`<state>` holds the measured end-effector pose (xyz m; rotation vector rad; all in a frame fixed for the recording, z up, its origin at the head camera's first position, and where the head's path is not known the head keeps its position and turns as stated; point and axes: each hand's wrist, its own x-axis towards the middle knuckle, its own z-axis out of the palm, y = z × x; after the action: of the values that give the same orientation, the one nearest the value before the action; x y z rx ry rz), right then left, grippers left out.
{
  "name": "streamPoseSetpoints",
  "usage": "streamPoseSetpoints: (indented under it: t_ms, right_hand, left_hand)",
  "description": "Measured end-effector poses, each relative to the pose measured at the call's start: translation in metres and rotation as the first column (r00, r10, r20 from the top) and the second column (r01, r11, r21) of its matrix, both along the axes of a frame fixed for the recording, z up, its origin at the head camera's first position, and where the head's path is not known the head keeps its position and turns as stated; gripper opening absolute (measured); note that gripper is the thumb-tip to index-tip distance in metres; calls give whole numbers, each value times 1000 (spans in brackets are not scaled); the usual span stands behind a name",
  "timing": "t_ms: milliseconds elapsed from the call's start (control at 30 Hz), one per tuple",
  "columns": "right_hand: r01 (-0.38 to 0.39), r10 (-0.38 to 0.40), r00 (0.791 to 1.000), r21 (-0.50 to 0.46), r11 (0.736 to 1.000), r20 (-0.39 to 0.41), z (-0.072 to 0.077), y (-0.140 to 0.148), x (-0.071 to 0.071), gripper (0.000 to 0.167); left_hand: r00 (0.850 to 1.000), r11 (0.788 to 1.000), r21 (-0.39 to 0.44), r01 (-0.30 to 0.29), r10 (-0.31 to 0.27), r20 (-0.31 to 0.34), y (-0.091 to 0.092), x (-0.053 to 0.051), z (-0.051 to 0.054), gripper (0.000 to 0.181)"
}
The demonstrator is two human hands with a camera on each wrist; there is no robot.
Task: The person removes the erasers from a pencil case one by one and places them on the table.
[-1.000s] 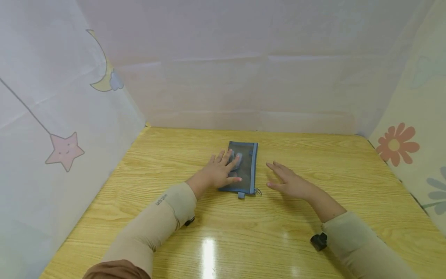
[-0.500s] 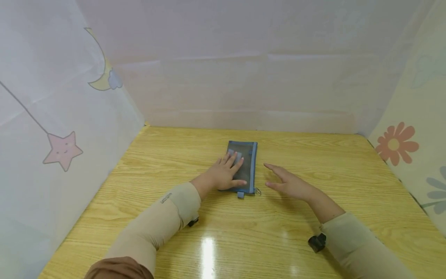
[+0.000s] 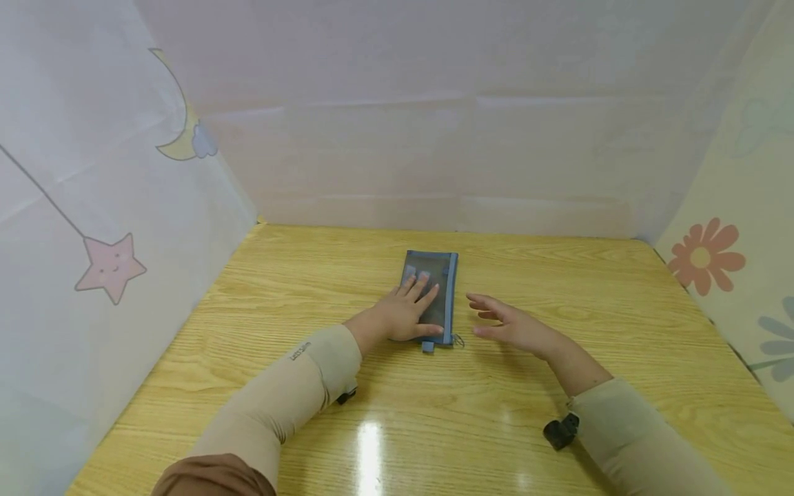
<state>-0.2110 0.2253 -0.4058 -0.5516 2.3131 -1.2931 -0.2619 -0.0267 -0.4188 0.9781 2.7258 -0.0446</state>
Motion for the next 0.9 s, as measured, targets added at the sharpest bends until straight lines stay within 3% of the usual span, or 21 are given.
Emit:
streamPoseSetpoints:
  t_ms: [233, 567, 733, 900]
  right_hand:
    - [-35, 35, 999, 14, 999, -39, -5, -5, -1, 71]
    - [-75, 80, 993, 62, 995, -81, -14, -14, -4, 62]
    - [-70, 83, 986, 93, 993, -146, -19, -19, -5, 45]
    - [-53, 86, 965, 137, 989, -247, -28, -21, -7, 22]
  left_hand:
    - [1000, 1000, -26, 5, -5, -5, 1, 1, -1, 91]
    - [1000, 997, -78, 1, -2, -14, 5, 2, -3, 89]
    - [1000, 996, -91, 1, -2, -12, 6, 1, -5, 90]
    - [1000, 993, -114, 13, -14, -15, 5, 2, -7, 90]
